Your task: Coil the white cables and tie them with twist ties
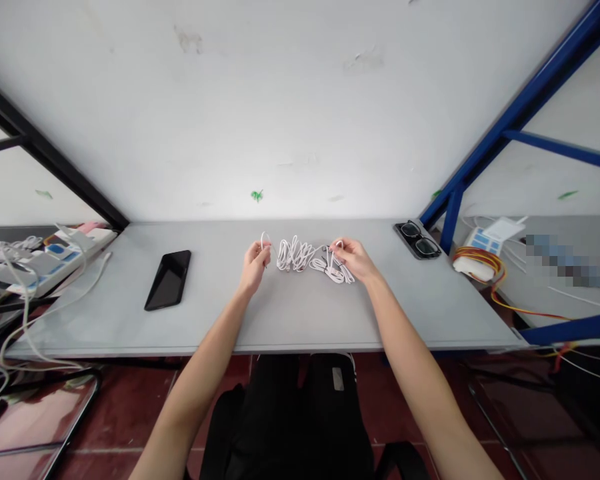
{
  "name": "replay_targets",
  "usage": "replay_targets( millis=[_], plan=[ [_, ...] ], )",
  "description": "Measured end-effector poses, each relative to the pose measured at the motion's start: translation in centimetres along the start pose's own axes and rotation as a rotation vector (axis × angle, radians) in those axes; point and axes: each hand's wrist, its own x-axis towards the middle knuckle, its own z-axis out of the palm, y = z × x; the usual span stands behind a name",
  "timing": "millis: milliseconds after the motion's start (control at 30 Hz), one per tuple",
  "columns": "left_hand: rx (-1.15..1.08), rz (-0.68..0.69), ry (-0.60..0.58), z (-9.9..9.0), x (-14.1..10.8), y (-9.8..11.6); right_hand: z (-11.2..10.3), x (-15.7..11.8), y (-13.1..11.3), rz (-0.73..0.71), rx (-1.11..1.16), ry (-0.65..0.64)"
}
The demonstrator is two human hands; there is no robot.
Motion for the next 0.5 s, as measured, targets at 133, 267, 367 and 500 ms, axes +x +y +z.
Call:
replay_targets(
  millis=[133,267,367,500],
  plan=[
    [0.079,-0.011,0.123,0.1,-0.4,0.4,0.3,0.9,-0.8,-0.052,0.044,0.059],
    [0.118,-0.013,0.114,0.1,-0.2,0.4,1.2,2.0,-1.8,-0.130,0.090,0.130],
    [0.168,0.017,0.134,-0.1,0.1,-0.1,1.8,2.3,-2.0,-0.159,0.156,0.187],
    [0.256,0.095,0.163,-0.4,0.4,-0.5,1.9,1.9,-1.4,-0.147,0.137,0.352]
  ],
)
